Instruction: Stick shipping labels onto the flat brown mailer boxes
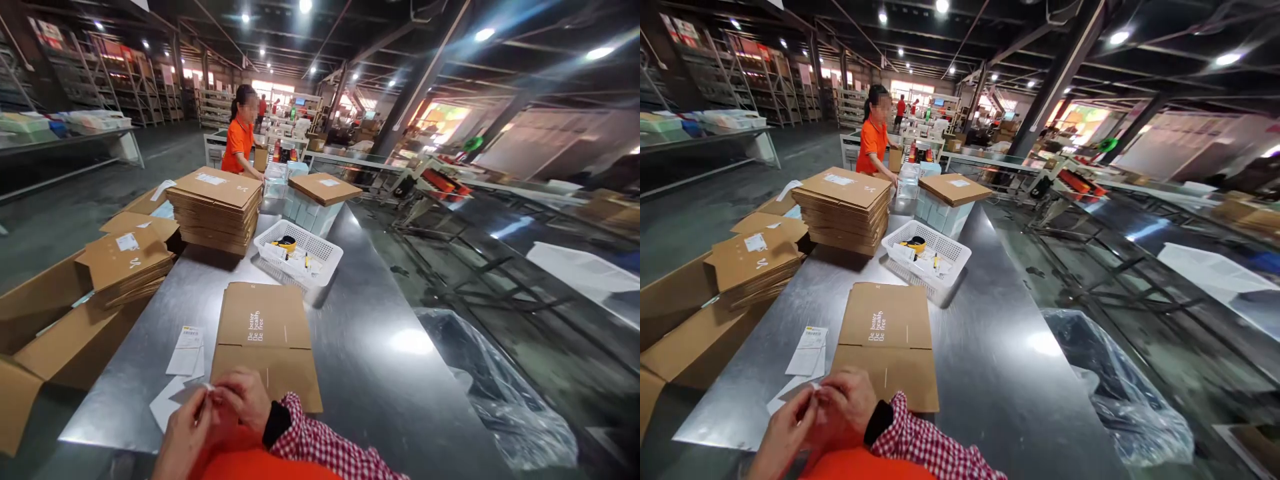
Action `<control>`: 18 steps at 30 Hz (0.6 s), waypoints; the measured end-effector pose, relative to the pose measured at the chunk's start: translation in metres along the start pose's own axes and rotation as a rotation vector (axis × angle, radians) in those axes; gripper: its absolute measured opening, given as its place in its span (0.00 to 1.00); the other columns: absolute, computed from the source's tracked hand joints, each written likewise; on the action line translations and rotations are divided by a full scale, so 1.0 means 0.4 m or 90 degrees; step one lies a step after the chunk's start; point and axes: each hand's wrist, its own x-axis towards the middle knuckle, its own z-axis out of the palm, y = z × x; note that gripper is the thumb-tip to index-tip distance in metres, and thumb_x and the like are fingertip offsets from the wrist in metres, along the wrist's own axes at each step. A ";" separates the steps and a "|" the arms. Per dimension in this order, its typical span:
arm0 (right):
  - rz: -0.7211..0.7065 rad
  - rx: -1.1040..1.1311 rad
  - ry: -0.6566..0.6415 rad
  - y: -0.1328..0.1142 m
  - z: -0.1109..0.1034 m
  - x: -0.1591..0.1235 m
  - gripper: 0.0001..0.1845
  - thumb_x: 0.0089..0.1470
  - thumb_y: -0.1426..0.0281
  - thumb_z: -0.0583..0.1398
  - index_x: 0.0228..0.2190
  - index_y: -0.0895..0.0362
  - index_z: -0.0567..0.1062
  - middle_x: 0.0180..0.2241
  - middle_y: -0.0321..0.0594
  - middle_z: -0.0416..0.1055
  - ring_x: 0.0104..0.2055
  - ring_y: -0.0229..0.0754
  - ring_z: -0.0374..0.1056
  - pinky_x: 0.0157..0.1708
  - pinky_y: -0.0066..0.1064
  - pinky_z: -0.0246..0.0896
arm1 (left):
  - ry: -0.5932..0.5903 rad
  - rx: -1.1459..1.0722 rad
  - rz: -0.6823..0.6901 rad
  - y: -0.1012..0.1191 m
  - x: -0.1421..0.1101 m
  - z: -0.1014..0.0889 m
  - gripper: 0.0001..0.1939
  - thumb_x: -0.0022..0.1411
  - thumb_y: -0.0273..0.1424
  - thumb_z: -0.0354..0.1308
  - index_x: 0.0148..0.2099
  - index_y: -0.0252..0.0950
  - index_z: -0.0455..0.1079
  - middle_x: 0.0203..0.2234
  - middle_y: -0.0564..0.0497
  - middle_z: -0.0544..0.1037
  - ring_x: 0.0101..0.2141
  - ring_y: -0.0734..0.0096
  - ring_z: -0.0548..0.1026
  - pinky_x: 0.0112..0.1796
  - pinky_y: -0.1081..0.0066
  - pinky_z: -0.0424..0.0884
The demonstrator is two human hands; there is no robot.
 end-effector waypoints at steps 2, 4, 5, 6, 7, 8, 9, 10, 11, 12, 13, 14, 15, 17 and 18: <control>0.069 0.083 0.045 0.005 0.020 -0.001 0.20 0.56 0.54 0.56 0.30 0.55 0.80 0.26 0.39 0.75 0.30 0.38 0.67 0.33 0.29 0.60 | 0.009 0.051 -0.013 0.015 0.007 0.005 0.15 0.55 0.37 0.47 0.36 0.38 0.73 0.27 0.50 0.81 0.29 0.65 0.78 0.29 0.73 0.71; 0.184 0.221 0.124 0.015 0.041 0.002 0.20 0.51 0.53 0.59 0.27 0.57 0.78 0.22 0.37 0.72 0.26 0.36 0.64 0.29 0.28 0.58 | 0.039 0.111 -0.016 0.029 0.012 0.009 0.14 0.56 0.35 0.45 0.35 0.39 0.72 0.25 0.51 0.79 0.26 0.67 0.76 0.28 0.73 0.69; 0.253 0.316 0.174 0.024 0.046 0.005 0.20 0.48 0.52 0.61 0.25 0.58 0.77 0.20 0.35 0.70 0.24 0.35 0.62 0.26 0.27 0.57 | 0.060 0.143 -0.016 0.031 0.013 0.008 0.14 0.58 0.35 0.44 0.33 0.39 0.70 0.23 0.52 0.78 0.25 0.68 0.75 0.28 0.73 0.68; 0.317 0.415 0.228 0.036 0.044 0.009 0.20 0.45 0.52 0.62 0.23 0.58 0.75 0.19 0.34 0.67 0.22 0.34 0.60 0.24 0.27 0.55 | 0.073 0.168 -0.017 0.030 0.015 0.003 0.14 0.60 0.36 0.43 0.31 0.40 0.69 0.22 0.52 0.76 0.24 0.68 0.74 0.28 0.73 0.67; 0.369 0.501 0.279 0.051 0.032 0.015 0.20 0.42 0.53 0.64 0.21 0.58 0.73 0.17 0.33 0.65 0.20 0.34 0.58 0.22 0.26 0.54 | 0.072 0.183 -0.019 0.022 0.016 -0.006 0.16 0.61 0.37 0.42 0.30 0.40 0.68 0.22 0.52 0.76 0.25 0.68 0.73 0.28 0.72 0.66; 0.402 0.560 0.325 0.068 0.010 0.020 0.19 0.39 0.55 0.65 0.19 0.58 0.70 0.16 0.32 0.64 0.19 0.33 0.57 0.21 0.26 0.54 | 0.058 0.189 -0.024 0.009 0.018 -0.020 0.17 0.63 0.39 0.42 0.30 0.40 0.68 0.24 0.52 0.77 0.27 0.67 0.74 0.30 0.72 0.66; 0.419 0.587 0.366 0.087 -0.020 0.026 0.18 0.37 0.56 0.66 0.17 0.57 0.68 0.16 0.32 0.62 0.19 0.33 0.56 0.20 0.27 0.53 | 0.030 0.193 -0.037 -0.010 0.020 -0.038 0.18 0.63 0.42 0.42 0.31 0.41 0.68 0.27 0.51 0.78 0.29 0.66 0.75 0.32 0.72 0.66; 0.422 0.590 0.402 0.105 -0.057 0.031 0.18 0.36 0.58 0.66 0.16 0.57 0.66 0.15 0.32 0.62 0.18 0.34 0.56 0.20 0.27 0.53 | -0.007 0.204 -0.056 -0.032 0.022 -0.059 0.18 0.63 0.44 0.43 0.33 0.41 0.70 0.30 0.51 0.79 0.33 0.65 0.77 0.34 0.71 0.67; 0.416 0.577 0.429 0.120 -0.097 0.036 0.19 0.35 0.58 0.66 0.16 0.56 0.64 0.15 0.31 0.61 0.18 0.34 0.56 0.20 0.27 0.53 | -0.044 0.227 -0.075 -0.055 0.023 -0.079 0.18 0.63 0.45 0.44 0.35 0.42 0.71 0.33 0.51 0.80 0.36 0.63 0.77 0.36 0.71 0.67; 0.410 0.564 0.449 0.132 -0.133 0.040 0.19 0.35 0.58 0.66 0.16 0.56 0.64 0.15 0.31 0.61 0.18 0.34 0.56 0.20 0.27 0.53 | -0.074 0.270 -0.092 -0.077 0.025 -0.096 0.18 0.62 0.44 0.44 0.38 0.42 0.72 0.37 0.50 0.80 0.38 0.62 0.77 0.37 0.69 0.68; 0.399 0.549 0.465 0.137 -0.163 0.042 0.19 0.35 0.58 0.67 0.16 0.56 0.65 0.16 0.31 0.62 0.19 0.34 0.57 0.21 0.27 0.54 | -0.092 0.328 -0.104 -0.095 0.027 -0.107 0.17 0.63 0.41 0.44 0.42 0.41 0.72 0.40 0.47 0.79 0.39 0.60 0.77 0.38 0.67 0.68; 0.377 0.522 0.472 0.135 -0.183 0.043 0.19 0.37 0.57 0.66 0.18 0.57 0.67 0.18 0.32 0.64 0.21 0.34 0.58 0.22 0.27 0.55 | -0.100 0.386 -0.101 -0.106 0.031 -0.110 0.18 0.63 0.38 0.43 0.46 0.39 0.71 0.44 0.45 0.78 0.40 0.58 0.77 0.38 0.65 0.69; 0.344 0.477 0.463 0.126 -0.192 0.044 0.18 0.39 0.56 0.66 0.20 0.57 0.70 0.20 0.34 0.66 0.23 0.35 0.60 0.25 0.27 0.57 | -0.102 0.433 -0.080 -0.108 0.036 -0.104 0.19 0.63 0.34 0.43 0.50 0.37 0.70 0.48 0.42 0.75 0.41 0.57 0.77 0.39 0.63 0.69; 0.242 0.332 0.387 0.091 -0.180 0.041 0.17 0.47 0.56 0.62 0.26 0.58 0.75 0.26 0.38 0.71 0.29 0.38 0.64 0.31 0.29 0.60 | -0.118 0.455 0.003 -0.088 0.054 -0.069 0.23 0.63 0.30 0.41 0.57 0.34 0.65 0.53 0.39 0.72 0.45 0.55 0.75 0.42 0.60 0.69; 0.181 0.247 0.318 0.070 -0.164 0.038 0.17 0.51 0.56 0.59 0.28 0.57 0.76 0.28 0.40 0.73 0.32 0.39 0.66 0.35 0.31 0.61 | -0.136 0.430 0.053 -0.069 0.066 -0.044 0.23 0.63 0.30 0.41 0.58 0.35 0.64 0.53 0.39 0.72 0.47 0.56 0.74 0.44 0.60 0.69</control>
